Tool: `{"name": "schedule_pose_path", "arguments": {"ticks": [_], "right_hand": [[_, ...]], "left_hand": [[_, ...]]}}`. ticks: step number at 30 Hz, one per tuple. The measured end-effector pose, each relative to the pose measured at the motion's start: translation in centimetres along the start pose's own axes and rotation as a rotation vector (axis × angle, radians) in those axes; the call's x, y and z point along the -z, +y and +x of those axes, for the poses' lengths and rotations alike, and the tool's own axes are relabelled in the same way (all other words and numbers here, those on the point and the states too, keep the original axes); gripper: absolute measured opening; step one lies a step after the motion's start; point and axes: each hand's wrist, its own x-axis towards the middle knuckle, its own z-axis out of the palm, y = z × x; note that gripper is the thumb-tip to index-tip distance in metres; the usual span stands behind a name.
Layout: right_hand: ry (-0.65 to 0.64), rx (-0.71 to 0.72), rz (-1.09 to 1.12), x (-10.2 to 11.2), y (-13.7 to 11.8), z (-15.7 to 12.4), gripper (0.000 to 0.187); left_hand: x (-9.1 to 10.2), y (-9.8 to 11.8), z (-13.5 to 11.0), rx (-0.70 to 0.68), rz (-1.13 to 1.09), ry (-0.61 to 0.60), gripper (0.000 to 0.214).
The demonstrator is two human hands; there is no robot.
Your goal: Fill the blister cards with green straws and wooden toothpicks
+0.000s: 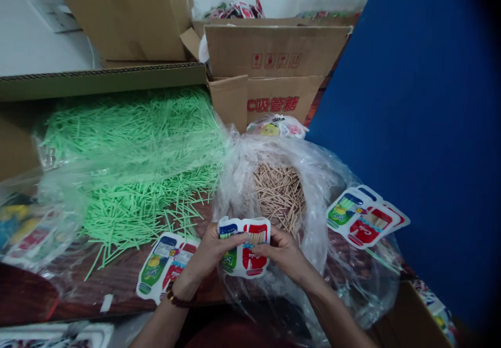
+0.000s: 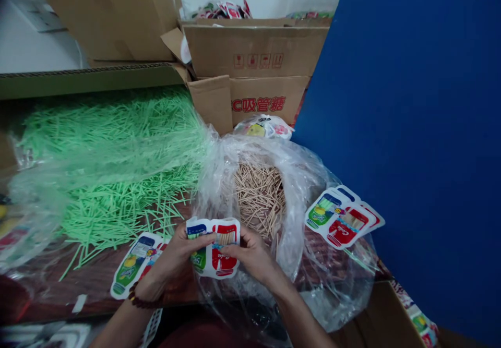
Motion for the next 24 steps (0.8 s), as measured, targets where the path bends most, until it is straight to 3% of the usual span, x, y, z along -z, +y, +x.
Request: {"name": "schedule_pose_path", "arguments": {"ticks": [12,16,19,21,24], "right_hand": [[0.069,0.02,0.029,-0.3,0.0,0.6,0.026],[0.151,0.108,-0.089,0.0,0.2,0.7,0.019],[0.16,0.233,-0.276,1.1,-0.8,-0.3,0.021],[0.148,0.329,-0.404,2.2,-1.8,-1.6,0.019],[0.147,0.466,-0.55,4.2,-3.3,-3.9,0.017]], "left_hand": [[0.2,-0.1,0.3,-0.029,-0.002,0.049,0.022],[-0.1,-0.2,0.6,-0.088,0.122,0.068,0.022],[-0.5,0.0,0.7,-0.312,0.448,0.06,0.017],[-0.9,0.4,0.9,-0.562,0.67,-0.027,0.013],[-2.4,0.9,1.6,-0.889,0.805,-0.166,0.018]]}}
